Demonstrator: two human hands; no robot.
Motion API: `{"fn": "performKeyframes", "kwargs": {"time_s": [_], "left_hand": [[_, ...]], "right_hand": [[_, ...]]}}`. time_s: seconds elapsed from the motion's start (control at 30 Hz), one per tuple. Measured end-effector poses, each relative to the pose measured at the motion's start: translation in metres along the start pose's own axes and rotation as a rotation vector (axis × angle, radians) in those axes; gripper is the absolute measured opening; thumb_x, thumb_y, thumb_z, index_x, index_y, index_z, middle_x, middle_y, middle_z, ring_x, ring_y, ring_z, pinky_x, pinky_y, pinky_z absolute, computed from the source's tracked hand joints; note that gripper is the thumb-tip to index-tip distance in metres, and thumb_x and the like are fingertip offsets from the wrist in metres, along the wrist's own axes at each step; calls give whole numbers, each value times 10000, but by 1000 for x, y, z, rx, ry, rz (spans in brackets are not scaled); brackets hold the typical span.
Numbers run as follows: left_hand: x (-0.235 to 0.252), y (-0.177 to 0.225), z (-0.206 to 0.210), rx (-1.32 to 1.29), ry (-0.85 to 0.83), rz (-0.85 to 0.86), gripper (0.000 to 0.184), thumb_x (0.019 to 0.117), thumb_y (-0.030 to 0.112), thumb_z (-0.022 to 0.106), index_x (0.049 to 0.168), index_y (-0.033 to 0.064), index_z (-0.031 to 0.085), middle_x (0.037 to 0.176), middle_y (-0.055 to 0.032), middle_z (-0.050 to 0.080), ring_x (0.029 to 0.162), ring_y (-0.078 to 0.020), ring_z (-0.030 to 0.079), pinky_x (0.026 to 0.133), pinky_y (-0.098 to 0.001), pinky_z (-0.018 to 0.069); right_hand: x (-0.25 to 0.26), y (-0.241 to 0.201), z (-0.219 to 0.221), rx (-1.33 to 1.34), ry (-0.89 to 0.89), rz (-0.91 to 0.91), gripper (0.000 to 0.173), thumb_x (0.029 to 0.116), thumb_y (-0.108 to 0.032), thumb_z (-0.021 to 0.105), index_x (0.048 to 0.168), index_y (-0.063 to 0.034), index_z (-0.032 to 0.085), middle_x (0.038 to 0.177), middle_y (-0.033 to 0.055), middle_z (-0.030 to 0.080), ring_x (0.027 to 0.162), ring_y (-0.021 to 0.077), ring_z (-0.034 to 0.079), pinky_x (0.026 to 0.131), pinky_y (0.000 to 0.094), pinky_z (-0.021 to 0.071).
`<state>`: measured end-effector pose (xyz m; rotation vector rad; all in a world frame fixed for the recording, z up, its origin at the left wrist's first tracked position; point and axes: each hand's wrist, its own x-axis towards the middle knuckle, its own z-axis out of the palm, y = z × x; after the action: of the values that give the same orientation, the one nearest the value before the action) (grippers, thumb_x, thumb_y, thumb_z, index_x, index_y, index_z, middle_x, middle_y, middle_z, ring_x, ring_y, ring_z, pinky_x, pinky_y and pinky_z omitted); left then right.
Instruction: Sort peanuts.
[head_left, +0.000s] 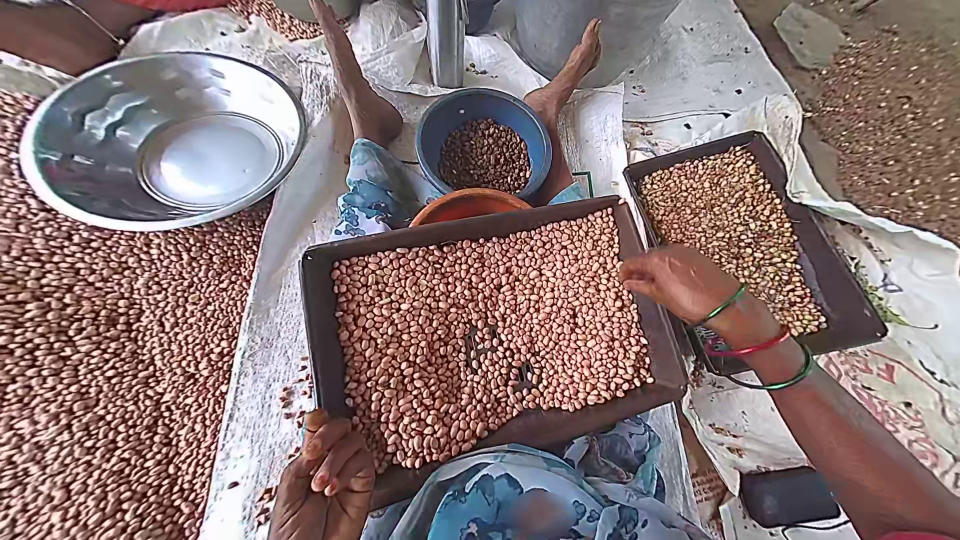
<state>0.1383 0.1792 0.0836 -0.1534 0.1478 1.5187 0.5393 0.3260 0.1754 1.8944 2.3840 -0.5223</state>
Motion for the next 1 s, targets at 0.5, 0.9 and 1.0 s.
{"fn": "performKeyframes", "kwargs": {"time_s": [0.5,0.9,1.0], "left_hand": [[-6,-12,23,66,-23,66,146,952,2,577,1067,-16,666,829,-50,698,659,-74,680,611,-159,559],[-41,4,-6,518,-31,-97,218,994,206,616,1143,75,705,904,-7,707,609,-3,630,515,-104,496],[-46,4,-6,559,-41,-130,225,995,211,622,1148,72,711,897,-6,711,602,0,626,512,-106,494]], "right_hand": [[28,-132,111,98,-345,-603,290,921,-38,690,1175,-155,772,1408,147,621,1512,461,283,1098,791,184],[-15,-86,93,31,-456,-457,233,997,-12,528,1068,-7,750,1169,200,696,1224,416,579,1006,617,369],[-8,-79,74,-118,-432,-238,240,1040,-80,525,1071,-18,755,1072,200,716,1138,395,621,1008,573,385]]}}
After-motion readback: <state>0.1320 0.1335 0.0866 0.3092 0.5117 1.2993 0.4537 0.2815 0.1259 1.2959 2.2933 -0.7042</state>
